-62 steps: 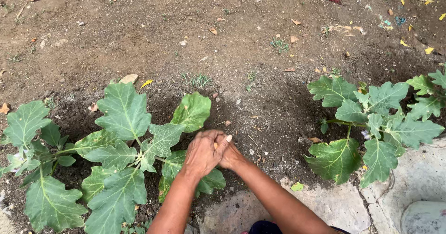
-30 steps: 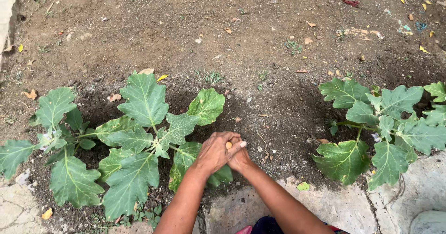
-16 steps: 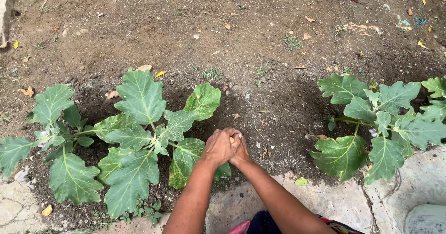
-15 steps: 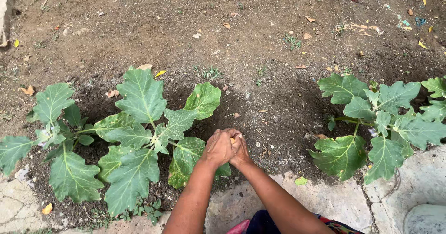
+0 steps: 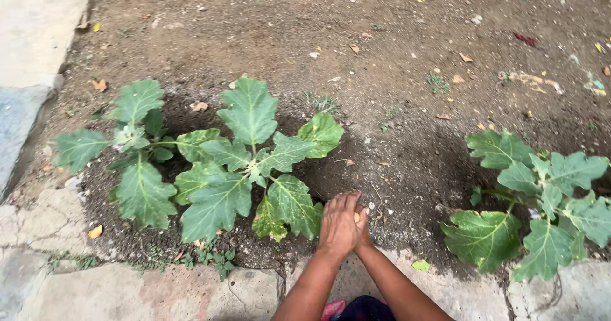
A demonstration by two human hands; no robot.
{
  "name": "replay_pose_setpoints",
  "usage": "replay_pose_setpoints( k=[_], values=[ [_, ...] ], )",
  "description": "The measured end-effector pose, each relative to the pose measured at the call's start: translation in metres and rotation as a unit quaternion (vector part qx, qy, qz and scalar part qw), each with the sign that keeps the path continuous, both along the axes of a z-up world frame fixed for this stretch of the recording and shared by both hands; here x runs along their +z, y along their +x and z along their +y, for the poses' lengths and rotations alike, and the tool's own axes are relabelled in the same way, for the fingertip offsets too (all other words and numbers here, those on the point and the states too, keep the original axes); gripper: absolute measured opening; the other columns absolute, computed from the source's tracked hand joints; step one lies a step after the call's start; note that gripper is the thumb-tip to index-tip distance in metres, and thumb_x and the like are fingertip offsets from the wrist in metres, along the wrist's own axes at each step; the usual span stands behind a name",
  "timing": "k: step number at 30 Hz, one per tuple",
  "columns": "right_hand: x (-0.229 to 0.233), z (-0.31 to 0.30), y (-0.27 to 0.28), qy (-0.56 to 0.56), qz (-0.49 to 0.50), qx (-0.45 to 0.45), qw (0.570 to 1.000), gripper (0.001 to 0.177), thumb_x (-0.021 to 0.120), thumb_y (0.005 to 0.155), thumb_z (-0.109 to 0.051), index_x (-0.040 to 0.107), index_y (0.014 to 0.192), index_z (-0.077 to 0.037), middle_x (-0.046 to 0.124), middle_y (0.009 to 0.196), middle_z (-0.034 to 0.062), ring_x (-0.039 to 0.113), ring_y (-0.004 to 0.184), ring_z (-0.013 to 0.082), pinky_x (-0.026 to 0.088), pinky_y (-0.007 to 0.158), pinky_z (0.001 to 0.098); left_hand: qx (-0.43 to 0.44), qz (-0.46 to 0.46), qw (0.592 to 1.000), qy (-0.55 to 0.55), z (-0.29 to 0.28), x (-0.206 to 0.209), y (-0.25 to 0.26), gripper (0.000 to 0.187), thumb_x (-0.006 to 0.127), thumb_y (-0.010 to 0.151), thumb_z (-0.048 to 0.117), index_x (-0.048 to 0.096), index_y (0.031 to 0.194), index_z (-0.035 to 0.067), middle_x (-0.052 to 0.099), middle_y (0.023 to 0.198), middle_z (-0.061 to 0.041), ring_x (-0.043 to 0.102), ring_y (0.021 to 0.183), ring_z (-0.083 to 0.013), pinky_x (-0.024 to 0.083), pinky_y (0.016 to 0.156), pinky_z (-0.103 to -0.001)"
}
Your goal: The person digs a hole in the soil using a small trowel and then places a seedling into the ground, pressing the dirt down around it by hand.
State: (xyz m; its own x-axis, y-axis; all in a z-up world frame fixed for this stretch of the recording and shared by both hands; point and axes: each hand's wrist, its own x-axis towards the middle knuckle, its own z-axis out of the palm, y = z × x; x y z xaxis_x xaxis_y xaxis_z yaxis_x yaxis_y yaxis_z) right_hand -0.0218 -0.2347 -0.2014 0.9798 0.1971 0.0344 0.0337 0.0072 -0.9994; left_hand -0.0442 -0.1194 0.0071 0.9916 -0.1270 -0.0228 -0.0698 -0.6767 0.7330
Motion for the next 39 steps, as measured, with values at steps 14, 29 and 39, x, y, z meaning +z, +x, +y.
replay_pose_setpoints(
  k=[14, 29, 39],
  values=[
    [0.226, 0.013, 0.033, -0.546, 0.081, -0.037, 0.833, 0.016, 0.066, 0.089, -0.019, 0.075, 0.097, -0.008, 0.077, 0.088, 0.0151, 0.074, 0.081, 0.0304, 0.058, 0.079, 0.0426, 0.129, 0.03, 0.964, -0.231, -0.005, 0.013, -0.036, 0.082, 0.043, 0.104, 0.054, 0.02, 0.159, -0.002, 0.027, 0.163, -0.029, 0.029, 0.152, -0.0434, 0.025, 0.123, -0.048],
    [0.084, -0.02, -0.029, -0.738, 0.005, 0.274, 0.616, 0.035, 0.045, 0.101, -0.021, 0.05, 0.135, -0.016, 0.069, 0.118, 0.0165, 0.071, 0.103, 0.0313, 0.062, 0.079, 0.041, 0.203, 0.319, 0.877, -0.298, -0.039, -0.093, -0.055, 0.058, 0.064, 0.091, 0.054, 0.052, 0.135, 0.017, 0.065, 0.133, -0.014, 0.066, 0.119, -0.0301, 0.051, 0.106, -0.041],
    [0.158, -0.017, -0.013, -0.756, 0.134, 0.197, 0.609, 0.044, 0.041, 0.103, -0.039, 0.049, 0.14, -0.017, 0.072, 0.122, 0.0091, 0.073, 0.108, 0.0236, 0.063, 0.085, 0.0389, 0.225, 0.327, 0.766, -0.506, -0.034, -0.024, -0.053, 0.075, 0.074, 0.081, 0.054, 0.053, 0.136, 0.008, 0.063, 0.134, -0.017, 0.064, 0.123, -0.0267, 0.053, 0.103, -0.039]
  ],
)
